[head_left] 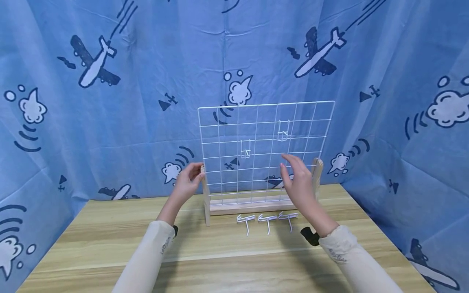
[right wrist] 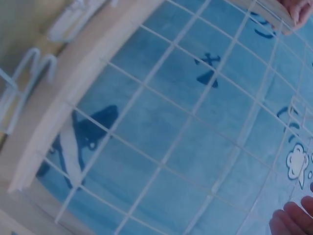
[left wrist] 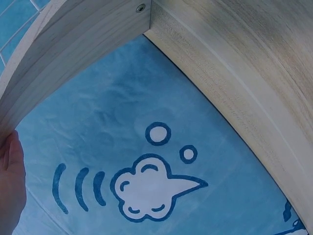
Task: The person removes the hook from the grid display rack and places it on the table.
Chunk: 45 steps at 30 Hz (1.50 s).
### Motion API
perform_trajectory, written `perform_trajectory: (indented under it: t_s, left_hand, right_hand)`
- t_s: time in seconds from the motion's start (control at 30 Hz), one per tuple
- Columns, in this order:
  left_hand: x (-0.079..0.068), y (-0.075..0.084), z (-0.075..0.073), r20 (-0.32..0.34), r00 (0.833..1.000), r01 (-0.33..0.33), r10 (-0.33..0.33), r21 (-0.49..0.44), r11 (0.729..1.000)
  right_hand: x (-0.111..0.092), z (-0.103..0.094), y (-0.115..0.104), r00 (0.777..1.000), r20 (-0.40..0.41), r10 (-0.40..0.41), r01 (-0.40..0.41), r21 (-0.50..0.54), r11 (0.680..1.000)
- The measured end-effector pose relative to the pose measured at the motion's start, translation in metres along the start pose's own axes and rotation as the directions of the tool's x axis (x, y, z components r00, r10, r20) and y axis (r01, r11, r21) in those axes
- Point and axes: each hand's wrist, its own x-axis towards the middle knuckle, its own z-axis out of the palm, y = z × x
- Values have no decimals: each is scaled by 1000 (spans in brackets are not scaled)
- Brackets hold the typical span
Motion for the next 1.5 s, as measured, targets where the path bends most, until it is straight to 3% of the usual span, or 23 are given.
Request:
perform_trajectory:
  t_s: [0.23,0.63,0.93,1.5]
  left_hand:
    - [0,1,-1,-6,1000,-14,14,-10,1000]
    - [-1,0,0,0,1000,-9,9,-3,1000]
    - [-1,1,1,-3,1000,7,-7,-5,1000]
    - [-1,2,2,-8,1000,-9,9,5,1000]
  right_hand:
    - [20,-2,-1,997,-76,6,-4,24,1000]
    - [38,-3,-6,993,-108,52,-49,28,998]
    - [48,1,-10,991,-89,99,-95,44,994]
    - [60,5,-9,989,-93,114,-108,61,992]
